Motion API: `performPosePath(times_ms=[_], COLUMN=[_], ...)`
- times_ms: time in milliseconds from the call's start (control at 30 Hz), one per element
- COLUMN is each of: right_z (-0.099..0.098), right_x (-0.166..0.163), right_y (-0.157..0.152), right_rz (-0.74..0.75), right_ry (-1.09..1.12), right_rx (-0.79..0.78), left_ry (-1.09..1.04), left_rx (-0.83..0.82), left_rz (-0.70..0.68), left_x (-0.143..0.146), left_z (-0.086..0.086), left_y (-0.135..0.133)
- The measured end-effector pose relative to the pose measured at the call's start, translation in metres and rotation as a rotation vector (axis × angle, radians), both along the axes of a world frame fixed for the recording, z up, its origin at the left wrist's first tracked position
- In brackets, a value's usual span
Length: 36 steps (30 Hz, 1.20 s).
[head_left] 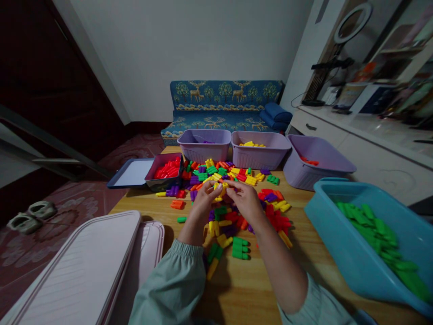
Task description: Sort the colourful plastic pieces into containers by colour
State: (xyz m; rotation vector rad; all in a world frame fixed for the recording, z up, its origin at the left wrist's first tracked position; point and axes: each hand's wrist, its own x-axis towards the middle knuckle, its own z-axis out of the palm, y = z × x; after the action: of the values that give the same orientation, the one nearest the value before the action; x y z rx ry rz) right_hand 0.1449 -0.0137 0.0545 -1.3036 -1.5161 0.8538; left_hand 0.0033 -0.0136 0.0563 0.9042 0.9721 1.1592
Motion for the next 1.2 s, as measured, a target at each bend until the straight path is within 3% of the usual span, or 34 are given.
performPosePath(times_ms=[267,433,533,700,800,1000,1100,1200], right_z=[0.003,0.004,0.003,0.005,0.005,-0.002,-0.004,0.0], right_x=[-0.002,0.003,0.004,-0.007,-0.01,-0.001,0.0,-0.004], right_y=[0.0,0.004,0.005,0.0,-0.003,0.002,0.003,-0.001], right_rz=[0.0,-0.109,-0.12,0.067,0.113,-0.046,-0.046,0.06], right_ry=[0.319,0.507,0.511,0.412,0.362,0.134,0.211,0.416], right_rx=[-0.179,-0.234,-0.196,-0.109,-0.086,0.018,-0.054,-0.23], left_ry=[0.099,0.105,0.084,-0.058,-0.111,-0.143,-0.145,-0.123], left_rx=[-0.008,-0.045,-0.054,-0.015,-0.005,-0.025,0.028,0.179], left_rz=[-0.001,0.071,0.108,-0.062,-0.097,0.005,0.089,0.111], left_x=[0.003,0.003,0.003,0.005,0.007,0.006,0.006,0.007], left_z=[-0.004,-0.008,-0.008,-0.006,-0.004,-0.001,0.002,0.007], left_y=[0.001,0.003,0.004,0.003,0.002,0.003,0.002,-0.001])
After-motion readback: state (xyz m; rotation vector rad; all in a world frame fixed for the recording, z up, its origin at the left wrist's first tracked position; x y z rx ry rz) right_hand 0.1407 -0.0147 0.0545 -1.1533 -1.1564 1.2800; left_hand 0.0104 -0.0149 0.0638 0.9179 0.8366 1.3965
